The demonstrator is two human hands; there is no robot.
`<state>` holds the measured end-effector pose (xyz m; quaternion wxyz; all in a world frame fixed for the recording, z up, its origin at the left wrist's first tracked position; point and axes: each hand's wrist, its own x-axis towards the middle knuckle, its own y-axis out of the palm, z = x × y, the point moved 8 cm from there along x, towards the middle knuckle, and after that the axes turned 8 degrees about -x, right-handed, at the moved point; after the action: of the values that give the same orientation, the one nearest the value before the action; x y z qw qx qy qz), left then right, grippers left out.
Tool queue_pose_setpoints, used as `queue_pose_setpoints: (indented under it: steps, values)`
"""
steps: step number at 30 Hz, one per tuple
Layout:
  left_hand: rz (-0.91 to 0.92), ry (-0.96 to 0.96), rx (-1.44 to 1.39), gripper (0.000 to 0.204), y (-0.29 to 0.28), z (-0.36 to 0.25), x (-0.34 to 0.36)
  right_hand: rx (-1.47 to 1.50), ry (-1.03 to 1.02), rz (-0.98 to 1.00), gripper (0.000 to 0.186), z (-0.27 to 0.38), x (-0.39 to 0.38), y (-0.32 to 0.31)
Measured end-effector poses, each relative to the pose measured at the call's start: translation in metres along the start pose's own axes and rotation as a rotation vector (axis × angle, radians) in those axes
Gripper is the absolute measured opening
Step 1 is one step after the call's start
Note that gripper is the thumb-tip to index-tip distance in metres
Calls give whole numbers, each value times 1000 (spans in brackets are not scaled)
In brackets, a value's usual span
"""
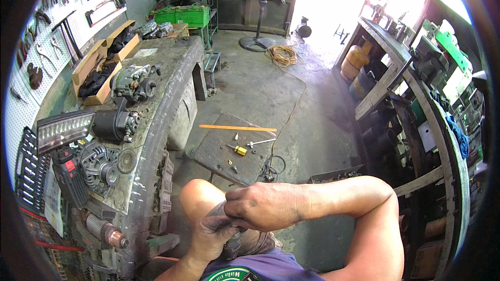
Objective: The person sits on the floor in a workshop and uses a rotary tool to work on a cylindrical mechanical component. They adjust a portable work light to illuminate the part and continue using the tool on the component's surface.
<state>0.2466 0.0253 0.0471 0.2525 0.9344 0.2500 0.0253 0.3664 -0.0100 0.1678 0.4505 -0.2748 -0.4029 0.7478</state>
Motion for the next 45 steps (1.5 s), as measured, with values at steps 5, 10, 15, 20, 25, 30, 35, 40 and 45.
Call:
queue_pose_setpoints:
  steps: [5, 10, 15, 20, 25, 30, 35, 40, 45]
  values:
    - [-21, 1, 5, 20, 0, 4, -1, -49, 22, 74, 26, -1, -1, 5]
    - [-2, 14, 22, 20, 0, 4, 0, -148, 48, 101, 28, -3, 2, 11]
    - [18, 50, 24, 20, 2, -2, 1, -100, 73, 35, 28, -6, 0, 9]
    - [-8, 25, -42, 20, 1, 0, 1, -100, 54, -77, 25, -5, 1, 7]
    - [9, 80, -12, 18, 0, -1, 0, -197, 95, 30, 33, -10, 4, 20]
    - [-24, 33, -31, 21, -6, 6, -2, -186, 89, 12, 32, -9, 4, 16]
    - [-15, 48, -8, 25, -4, 6, 0, -99, 61, 63, 30, -7, 0, 13]
    - [-99, 47, 7, 29, -4, 5, 1, -58, 21, 75, 32, -8, 4, 15]
    - [-30, 56, -4, 23, 1, -1, 0, -55, 85, 104, 35, -15, 2, 19]
